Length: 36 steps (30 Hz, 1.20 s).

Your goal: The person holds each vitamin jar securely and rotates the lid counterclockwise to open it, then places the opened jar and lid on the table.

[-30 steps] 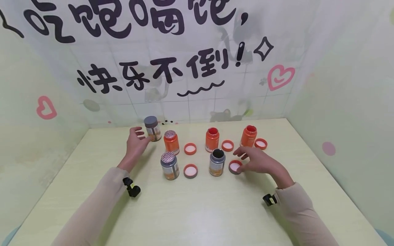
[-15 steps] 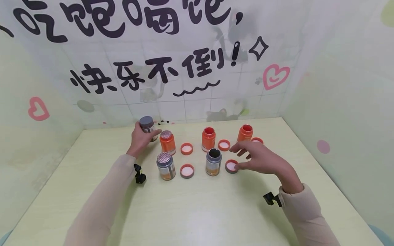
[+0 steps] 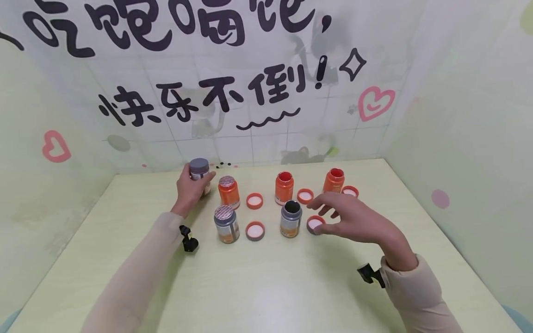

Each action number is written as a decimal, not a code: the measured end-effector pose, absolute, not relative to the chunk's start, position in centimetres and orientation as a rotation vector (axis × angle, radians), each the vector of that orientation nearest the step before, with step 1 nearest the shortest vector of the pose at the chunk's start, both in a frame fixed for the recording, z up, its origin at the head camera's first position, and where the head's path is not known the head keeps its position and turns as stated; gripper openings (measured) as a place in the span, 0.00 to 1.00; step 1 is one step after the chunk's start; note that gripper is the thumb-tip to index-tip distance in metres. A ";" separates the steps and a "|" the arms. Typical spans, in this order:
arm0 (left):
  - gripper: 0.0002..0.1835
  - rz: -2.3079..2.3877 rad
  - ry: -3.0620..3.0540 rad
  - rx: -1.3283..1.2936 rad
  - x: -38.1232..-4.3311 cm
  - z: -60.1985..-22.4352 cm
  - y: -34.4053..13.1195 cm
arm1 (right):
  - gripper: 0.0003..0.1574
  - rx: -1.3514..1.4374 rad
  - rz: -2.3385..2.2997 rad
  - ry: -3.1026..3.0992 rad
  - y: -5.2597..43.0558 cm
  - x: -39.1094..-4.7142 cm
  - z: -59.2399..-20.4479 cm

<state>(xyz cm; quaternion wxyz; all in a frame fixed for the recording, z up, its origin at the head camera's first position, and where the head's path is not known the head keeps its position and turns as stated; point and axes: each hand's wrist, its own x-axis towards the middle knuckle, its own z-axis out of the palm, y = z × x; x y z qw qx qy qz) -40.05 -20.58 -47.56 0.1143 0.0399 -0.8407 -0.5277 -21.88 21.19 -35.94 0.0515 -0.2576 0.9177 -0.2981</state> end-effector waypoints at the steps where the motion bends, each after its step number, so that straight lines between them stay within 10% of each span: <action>1: 0.44 -1.535 -2.457 0.120 -39.7 -47.5 -20.6 | 0.30 -0.780 -0.905 2.791 21.2 -21.9 -35.9; 22: 0.26 -1.183 -2.236 -0.131 -25.9 -44.0 -18.3 | 0.25 -0.822 -0.928 2.784 20.3 -21.5 -36.1; 36: 0.26 -1.317 -2.292 -0.573 -19.6 -40.9 -8.8 | 0.34 -0.855 -1.083 2.788 18.1 -20.7 -36.1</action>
